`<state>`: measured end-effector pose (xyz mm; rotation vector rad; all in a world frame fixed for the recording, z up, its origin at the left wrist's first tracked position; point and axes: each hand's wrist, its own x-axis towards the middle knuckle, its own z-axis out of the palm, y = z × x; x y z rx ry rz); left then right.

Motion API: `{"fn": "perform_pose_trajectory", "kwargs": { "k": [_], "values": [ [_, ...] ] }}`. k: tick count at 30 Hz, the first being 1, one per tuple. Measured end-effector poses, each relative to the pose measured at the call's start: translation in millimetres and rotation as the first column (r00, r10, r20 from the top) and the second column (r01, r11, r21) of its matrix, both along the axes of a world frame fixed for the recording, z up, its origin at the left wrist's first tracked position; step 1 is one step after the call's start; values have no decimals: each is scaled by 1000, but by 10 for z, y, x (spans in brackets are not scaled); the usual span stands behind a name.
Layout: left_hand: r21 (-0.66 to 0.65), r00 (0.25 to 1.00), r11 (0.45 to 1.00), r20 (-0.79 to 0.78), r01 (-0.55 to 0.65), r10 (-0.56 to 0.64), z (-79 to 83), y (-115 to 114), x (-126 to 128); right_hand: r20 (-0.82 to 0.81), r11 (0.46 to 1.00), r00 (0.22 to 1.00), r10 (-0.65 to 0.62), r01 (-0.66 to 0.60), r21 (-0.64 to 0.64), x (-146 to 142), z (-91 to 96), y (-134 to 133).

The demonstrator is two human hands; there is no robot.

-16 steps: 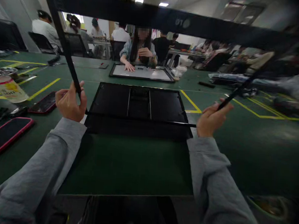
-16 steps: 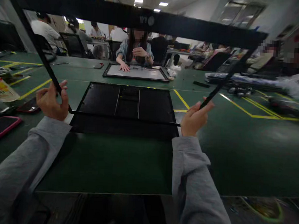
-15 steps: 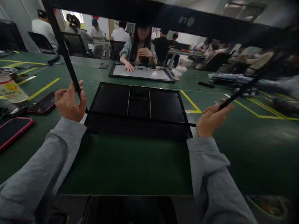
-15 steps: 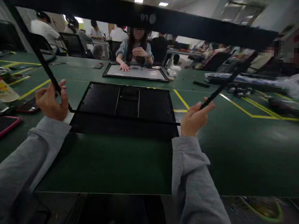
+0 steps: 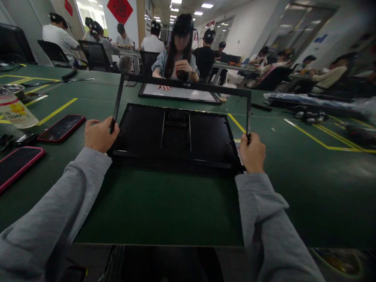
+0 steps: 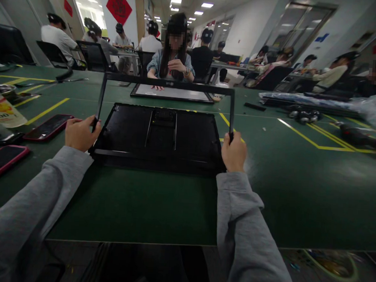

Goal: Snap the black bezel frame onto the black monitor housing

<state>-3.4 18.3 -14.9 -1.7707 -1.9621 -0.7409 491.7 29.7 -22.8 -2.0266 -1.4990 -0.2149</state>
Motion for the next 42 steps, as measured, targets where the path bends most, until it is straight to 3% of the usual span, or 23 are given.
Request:
{"fn": "perform_pose_trajectory", "kwargs": {
  "k": [5, 14, 42],
  "values": [
    [-185, 995, 981, -96, -53, 36, -85, 40, -35, 4, 993, 999, -47, 47, -109, -24, -36, 29],
    [-298, 984, 952, -176, -73, 21, -115, 48, -59, 38, 978, 999, -36, 44, -205, -65, -23, 3],
    [-380, 983, 921, -185, -90, 20, -19, -7, -4, 69, 967, 997, 21, -3, -254, 8, -92, 41]
  ]
}}
